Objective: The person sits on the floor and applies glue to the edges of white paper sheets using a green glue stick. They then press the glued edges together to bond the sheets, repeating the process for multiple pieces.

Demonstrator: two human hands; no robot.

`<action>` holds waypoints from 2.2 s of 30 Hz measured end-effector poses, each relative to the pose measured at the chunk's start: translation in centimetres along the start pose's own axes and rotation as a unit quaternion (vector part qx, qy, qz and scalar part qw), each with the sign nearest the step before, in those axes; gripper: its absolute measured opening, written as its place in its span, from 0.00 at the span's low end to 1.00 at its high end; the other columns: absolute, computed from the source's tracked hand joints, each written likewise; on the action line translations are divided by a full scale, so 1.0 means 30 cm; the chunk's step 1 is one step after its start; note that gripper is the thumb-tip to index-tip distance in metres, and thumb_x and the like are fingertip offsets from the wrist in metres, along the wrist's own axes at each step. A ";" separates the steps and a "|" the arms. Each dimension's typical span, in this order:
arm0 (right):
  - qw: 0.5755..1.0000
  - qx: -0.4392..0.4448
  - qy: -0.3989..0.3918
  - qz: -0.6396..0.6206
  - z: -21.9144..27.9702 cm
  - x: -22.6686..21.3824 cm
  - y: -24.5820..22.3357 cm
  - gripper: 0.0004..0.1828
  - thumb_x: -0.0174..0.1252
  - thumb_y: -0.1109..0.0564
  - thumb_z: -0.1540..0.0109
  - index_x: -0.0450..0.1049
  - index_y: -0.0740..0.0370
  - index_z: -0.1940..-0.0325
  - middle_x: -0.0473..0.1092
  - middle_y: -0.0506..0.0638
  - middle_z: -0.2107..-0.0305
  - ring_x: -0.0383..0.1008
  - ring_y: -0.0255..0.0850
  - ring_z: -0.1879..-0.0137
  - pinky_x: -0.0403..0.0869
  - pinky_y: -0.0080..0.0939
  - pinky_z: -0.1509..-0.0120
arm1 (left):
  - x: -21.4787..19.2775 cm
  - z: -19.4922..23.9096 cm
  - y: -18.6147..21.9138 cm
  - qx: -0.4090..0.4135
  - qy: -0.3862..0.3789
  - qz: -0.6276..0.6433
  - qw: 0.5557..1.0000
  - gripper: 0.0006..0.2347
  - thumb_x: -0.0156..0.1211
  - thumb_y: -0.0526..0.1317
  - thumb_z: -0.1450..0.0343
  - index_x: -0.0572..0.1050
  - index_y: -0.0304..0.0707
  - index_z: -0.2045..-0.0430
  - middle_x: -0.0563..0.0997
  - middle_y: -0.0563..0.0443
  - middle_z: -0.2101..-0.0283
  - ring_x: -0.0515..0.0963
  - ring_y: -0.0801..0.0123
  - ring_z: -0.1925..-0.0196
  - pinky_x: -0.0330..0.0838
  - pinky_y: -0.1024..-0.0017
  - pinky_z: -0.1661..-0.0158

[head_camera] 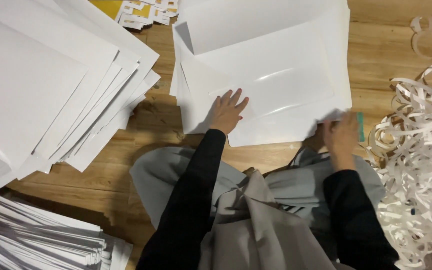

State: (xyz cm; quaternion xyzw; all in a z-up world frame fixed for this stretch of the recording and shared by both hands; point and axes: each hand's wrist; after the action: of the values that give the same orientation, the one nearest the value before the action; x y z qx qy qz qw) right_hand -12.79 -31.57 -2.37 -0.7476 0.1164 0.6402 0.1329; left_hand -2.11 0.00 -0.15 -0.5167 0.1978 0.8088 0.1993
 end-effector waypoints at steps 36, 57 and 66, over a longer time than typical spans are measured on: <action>0.969 -0.209 -0.119 -0.058 0.084 0.034 -0.449 0.29 0.52 0.57 0.44 0.59 0.50 0.37 0.67 0.57 0.66 0.72 0.53 0.59 0.72 0.51 0.57 | 0.145 -0.139 0.063 -0.111 0.046 -0.042 0.992 0.22 0.49 0.38 0.32 0.56 0.65 0.44 0.48 0.47 0.36 0.53 0.52 0.38 0.63 0.39 0.57; 0.996 -0.042 -0.074 0.016 -0.191 0.098 -0.074 0.28 0.51 0.53 0.43 0.65 0.49 0.36 0.71 0.60 0.61 0.73 0.57 0.59 0.71 0.57 0.62 | 0.140 -0.126 0.058 -0.113 0.044 -0.007 0.993 0.28 0.56 0.39 0.39 0.53 0.59 0.45 0.42 0.50 0.35 0.48 0.53 0.38 0.63 0.42 0.55; 0.997 -0.025 -0.072 0.012 -0.269 0.140 0.004 0.26 0.55 0.54 0.42 0.67 0.52 0.38 0.71 0.65 0.61 0.72 0.61 0.60 0.71 0.56 0.60 | 0.083 -0.100 0.049 -0.101 -0.016 -0.011 0.995 0.33 0.60 0.42 0.40 0.48 0.61 0.42 0.38 0.49 0.34 0.45 0.54 0.37 0.62 0.45 0.53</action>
State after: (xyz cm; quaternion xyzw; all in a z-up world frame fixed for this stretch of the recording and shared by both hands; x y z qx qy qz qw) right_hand -4.71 -34.50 -5.36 -0.7011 0.1000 0.6967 0.1147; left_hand -1.57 -2.54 -3.42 -0.5235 0.1066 0.8304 0.1580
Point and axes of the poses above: each hand's wrist, its own z-axis away from the middle knuckle, its own x-axis out of the palm, y = z × x
